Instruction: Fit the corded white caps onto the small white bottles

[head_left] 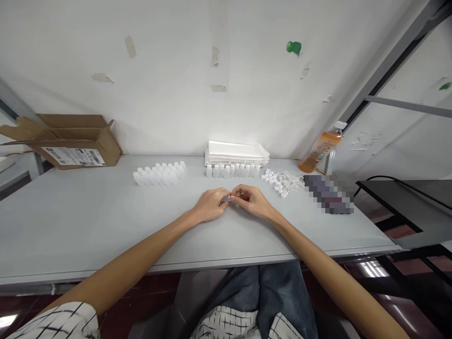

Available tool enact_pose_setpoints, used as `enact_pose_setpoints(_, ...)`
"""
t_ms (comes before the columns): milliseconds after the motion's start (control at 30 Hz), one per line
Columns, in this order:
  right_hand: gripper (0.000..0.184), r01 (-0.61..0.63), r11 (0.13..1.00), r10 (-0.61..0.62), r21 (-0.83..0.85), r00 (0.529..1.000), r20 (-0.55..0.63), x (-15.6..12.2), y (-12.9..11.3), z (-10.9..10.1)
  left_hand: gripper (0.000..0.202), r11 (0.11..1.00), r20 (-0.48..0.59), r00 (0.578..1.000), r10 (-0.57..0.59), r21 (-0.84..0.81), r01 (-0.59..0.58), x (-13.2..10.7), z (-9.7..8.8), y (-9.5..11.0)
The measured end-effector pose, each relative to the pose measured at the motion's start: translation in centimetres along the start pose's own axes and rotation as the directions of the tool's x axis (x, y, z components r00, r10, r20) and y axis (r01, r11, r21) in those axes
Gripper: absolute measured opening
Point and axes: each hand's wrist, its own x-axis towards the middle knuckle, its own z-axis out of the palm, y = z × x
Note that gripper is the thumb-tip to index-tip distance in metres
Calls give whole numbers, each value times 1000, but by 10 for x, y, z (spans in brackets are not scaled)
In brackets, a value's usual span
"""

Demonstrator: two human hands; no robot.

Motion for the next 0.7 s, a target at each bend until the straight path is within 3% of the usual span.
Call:
enact_pose_setpoints(267, 36, -33, 997, 30, 65, 998, 51, 1, 0, -1, 20, 1000, 6, 1000, -24, -11, 24, 1, -1, -3)
enact_pose_setpoints(533, 39, 57, 980, -62, -190, 998, -18, 4, 3, 2, 21, 999, 35, 999, -37, 31, 36, 2, -1, -1)
enact_pose_setpoints(700, 36, 57, 986, -66, -155, 997, -51, 3, 1, -2, 26, 999, 42, 999, -15, 40, 13, 2, -3, 3)
